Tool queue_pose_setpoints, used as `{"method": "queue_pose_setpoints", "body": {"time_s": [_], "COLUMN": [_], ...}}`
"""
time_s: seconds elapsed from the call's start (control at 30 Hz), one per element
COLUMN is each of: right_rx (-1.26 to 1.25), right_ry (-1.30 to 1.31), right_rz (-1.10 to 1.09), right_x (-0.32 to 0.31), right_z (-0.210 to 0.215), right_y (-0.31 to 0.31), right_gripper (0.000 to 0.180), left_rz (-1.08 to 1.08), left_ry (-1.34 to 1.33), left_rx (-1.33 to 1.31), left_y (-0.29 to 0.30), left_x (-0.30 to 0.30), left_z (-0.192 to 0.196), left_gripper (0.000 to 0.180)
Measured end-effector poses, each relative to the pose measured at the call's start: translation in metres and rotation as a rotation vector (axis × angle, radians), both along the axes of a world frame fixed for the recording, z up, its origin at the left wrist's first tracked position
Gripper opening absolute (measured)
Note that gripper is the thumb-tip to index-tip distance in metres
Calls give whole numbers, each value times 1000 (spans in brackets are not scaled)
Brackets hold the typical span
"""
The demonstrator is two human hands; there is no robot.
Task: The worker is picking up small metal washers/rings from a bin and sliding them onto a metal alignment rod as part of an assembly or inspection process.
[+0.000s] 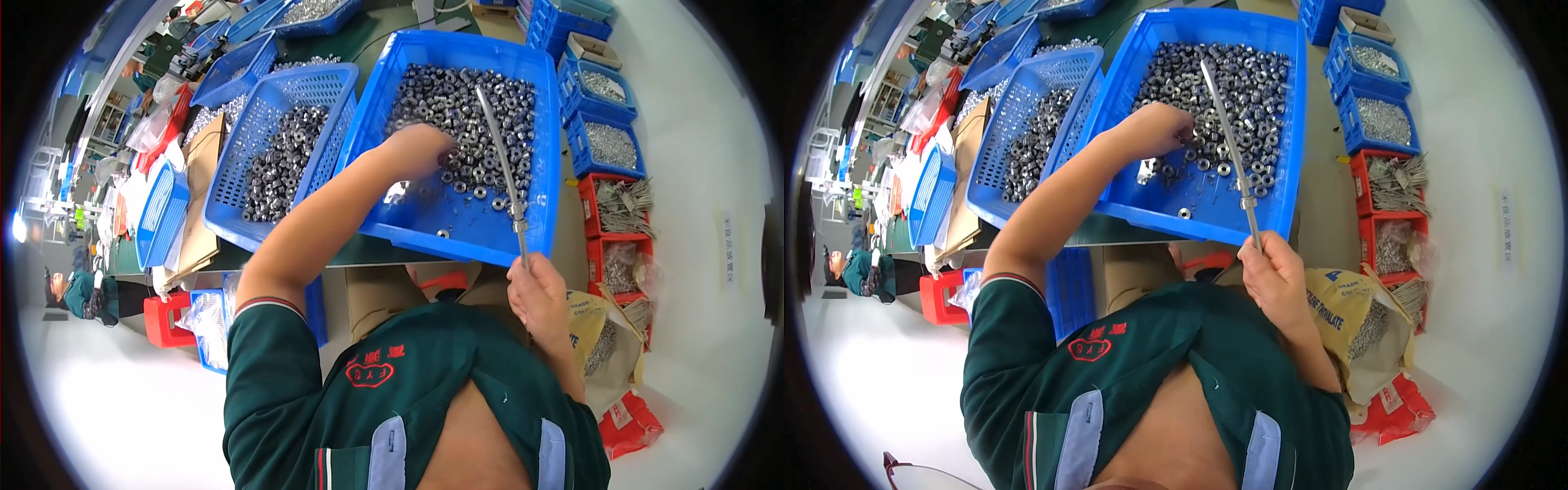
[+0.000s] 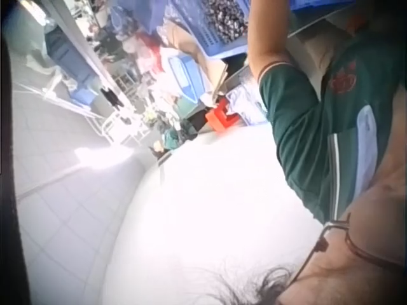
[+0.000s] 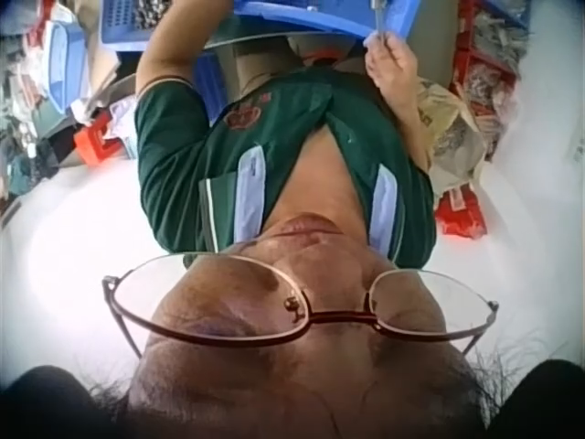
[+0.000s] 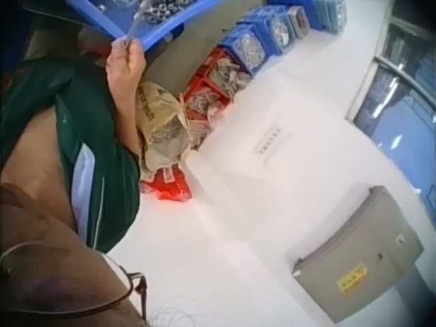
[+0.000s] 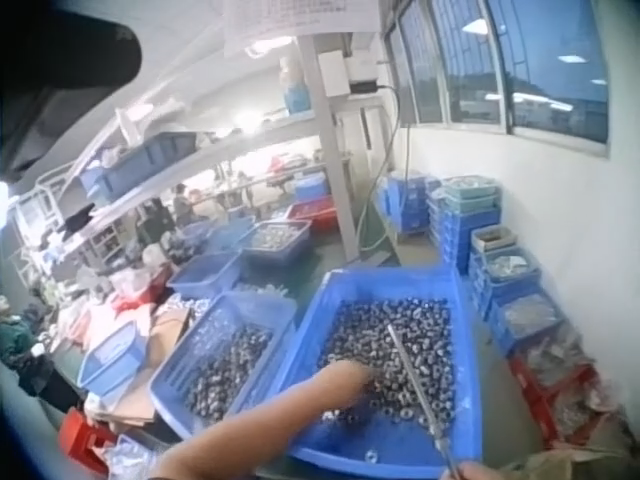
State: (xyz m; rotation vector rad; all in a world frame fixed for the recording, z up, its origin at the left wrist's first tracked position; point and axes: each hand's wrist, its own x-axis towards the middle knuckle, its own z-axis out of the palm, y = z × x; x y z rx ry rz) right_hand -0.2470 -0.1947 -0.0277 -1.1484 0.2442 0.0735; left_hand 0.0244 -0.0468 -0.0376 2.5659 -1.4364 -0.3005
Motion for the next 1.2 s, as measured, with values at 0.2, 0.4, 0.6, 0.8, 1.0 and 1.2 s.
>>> {"method": "queue_pose_setpoints", "body": {"time_s": [0.2, 0.4, 0.6, 0.8, 1.0, 1.2], "right_rx": [11, -84, -155, -170, -409, -178], "right_ry": [9, -15, -33, 48, 7, 56], "right_rz": [18, 34, 58, 83, 42, 2], "right_x": [-3, -8, -3, -1, -7, 5], "right_z": [-2, 0, 3, 14, 11, 28], "right_y": [0, 2, -1, -2, 9, 19], "right_gripper": [12, 12, 12, 16, 15, 14], "left_rz": [311, 320, 272, 252, 254, -1], "left_ry": [1081, 1573, 1564, 1470, 1463, 1504], "left_rx": [-756, -1079, -1079, -1034, -1047, -812], "left_y": [19, 18, 14, 19, 19, 6], "left_x": [11, 3, -8, -3, -13, -44], "left_z": [33, 40, 45, 42, 46, 44], "left_gripper": [29, 25, 26, 25, 21, 22]}}
